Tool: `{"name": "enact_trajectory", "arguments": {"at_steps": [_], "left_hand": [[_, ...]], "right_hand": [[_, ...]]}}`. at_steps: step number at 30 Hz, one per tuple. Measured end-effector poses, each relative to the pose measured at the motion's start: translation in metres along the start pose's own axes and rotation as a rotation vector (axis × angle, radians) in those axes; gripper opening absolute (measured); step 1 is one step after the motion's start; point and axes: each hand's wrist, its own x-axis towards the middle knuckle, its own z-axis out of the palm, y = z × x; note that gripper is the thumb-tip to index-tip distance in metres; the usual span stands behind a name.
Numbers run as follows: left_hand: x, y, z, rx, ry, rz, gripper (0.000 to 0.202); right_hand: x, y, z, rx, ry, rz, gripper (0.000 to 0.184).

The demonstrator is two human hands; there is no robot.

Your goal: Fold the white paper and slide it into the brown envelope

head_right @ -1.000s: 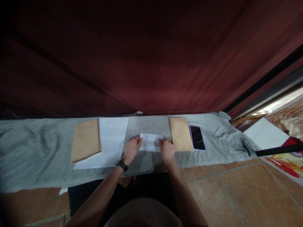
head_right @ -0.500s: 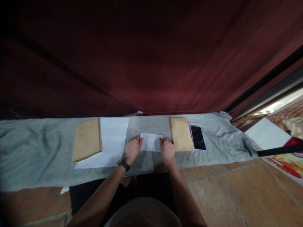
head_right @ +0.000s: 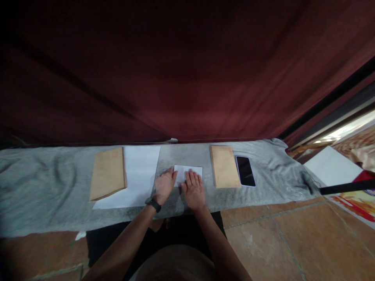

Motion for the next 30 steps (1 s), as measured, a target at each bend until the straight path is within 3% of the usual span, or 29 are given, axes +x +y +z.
{"name": "enact_trajectory", "arguments": {"at_steps": [9,18,22,26,30], "left_hand": [[-0.001,0.0,0.001,0.011,0.009,0.004,0.043],[-0.006,0.003,-0.005,-0.033,0.046,-0.039,0.039],[-0.023,0.015,-0.004,-0.079,0.17,0.151,0.038],[-0.041,0.03,0.016,-0.133,0.171,0.414,0.048],[-0.046,0.028,0.039,-0.159,0.166,0.433,0.059]], "right_hand": [[0.0,0.002,0.008,-0.079,0.064,0.082,0.054],[0.003,0.005,0.006,-0.081,0.008,0.085,0.055],[0.0,0.007,0.008,-0.096,0.0,0.078,0.056],[-0.005,0.012,0.012,-0.113,-0.022,0.028,0.061],[-0.004,0.016,0.011,-0.105,-0.02,0.014,0.061]]}}
